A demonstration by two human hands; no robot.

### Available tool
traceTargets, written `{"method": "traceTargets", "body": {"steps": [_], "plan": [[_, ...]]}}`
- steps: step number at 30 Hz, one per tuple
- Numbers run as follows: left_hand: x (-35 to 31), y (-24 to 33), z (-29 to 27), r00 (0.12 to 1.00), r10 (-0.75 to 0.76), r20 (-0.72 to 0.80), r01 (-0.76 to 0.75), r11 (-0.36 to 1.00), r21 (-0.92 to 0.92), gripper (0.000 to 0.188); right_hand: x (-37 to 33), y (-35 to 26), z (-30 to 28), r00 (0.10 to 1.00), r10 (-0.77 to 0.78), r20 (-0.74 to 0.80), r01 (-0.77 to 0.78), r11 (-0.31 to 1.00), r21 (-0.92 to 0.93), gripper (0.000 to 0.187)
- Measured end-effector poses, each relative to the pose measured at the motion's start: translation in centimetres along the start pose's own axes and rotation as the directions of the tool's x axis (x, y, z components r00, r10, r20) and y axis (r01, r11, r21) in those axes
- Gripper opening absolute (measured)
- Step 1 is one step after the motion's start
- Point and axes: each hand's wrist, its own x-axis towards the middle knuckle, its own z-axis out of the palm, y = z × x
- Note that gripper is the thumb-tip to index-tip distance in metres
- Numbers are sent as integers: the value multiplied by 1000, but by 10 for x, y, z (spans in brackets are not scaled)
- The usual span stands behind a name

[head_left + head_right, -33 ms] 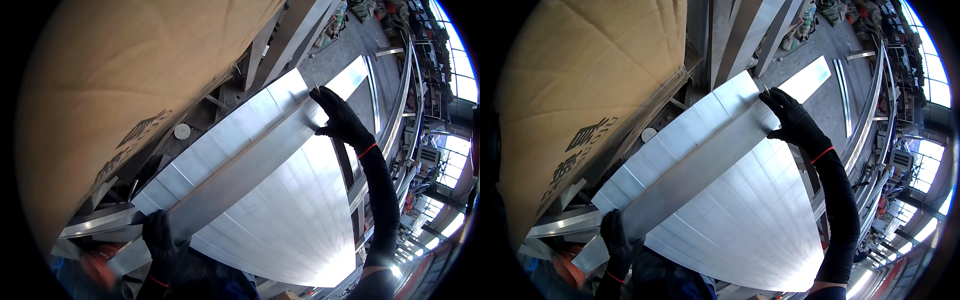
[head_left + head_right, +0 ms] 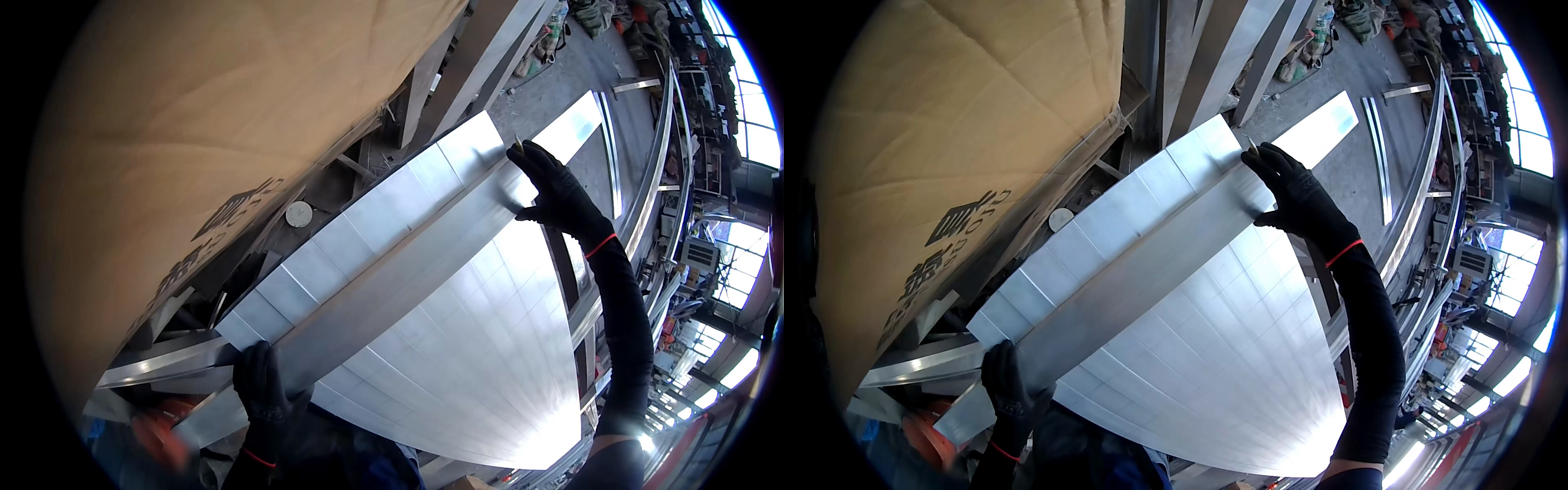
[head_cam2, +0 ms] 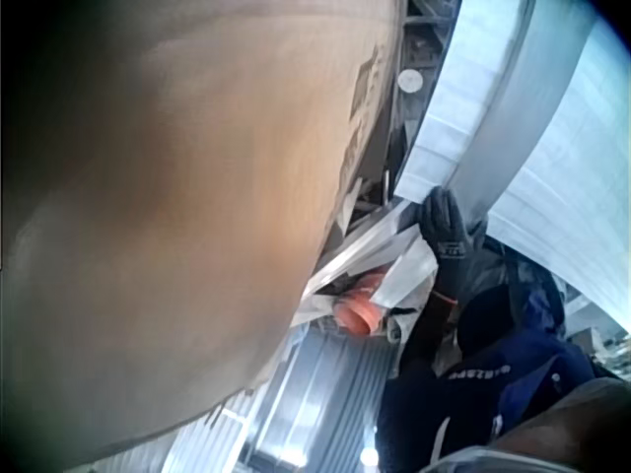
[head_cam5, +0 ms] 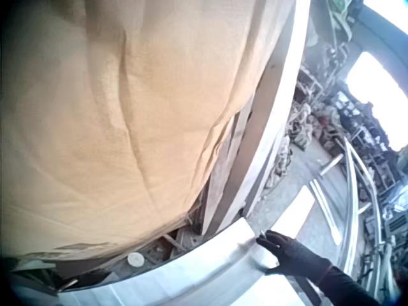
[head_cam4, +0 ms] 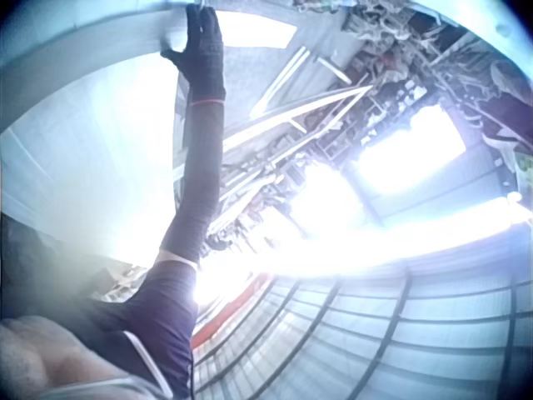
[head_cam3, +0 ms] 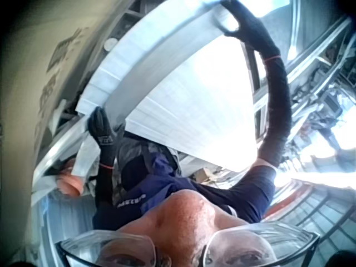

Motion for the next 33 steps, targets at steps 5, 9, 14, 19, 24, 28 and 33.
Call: {"method": "traceTargets", "body": {"steps": [5,9,14,19,24,28,33], "plan": [[14,20,-11,991,123,-58,-126,991,-51,63,4,-1,1,1000,-4,1,4,1000,-1,105],[34,38,-14,951,300,72,-273,928,-254,56,11,-1,1,1000,-22,6,22,1000,-22,104],[40,56,-11,945,290,148,-263,948,-180,66,-6,8,0,998,-61,-27,60,997,-51,104],[42,64,-13,966,211,147,-198,975,-98,70,8,-93,-11,992,-120,-33,124,974,191,66],[40,64,-7,972,217,85,-209,973,-97,67,38,-188,32,875,-433,-218,475,676,564,29],[37,62,-5,980,192,59,-185,977,-105,59,72,-241,46,854,-516,69,344,660,668,23],[34,61,8,980,197,-12,-197,973,-122,58,91,-269,60,801,-573,170,353,683,639,22]]}}
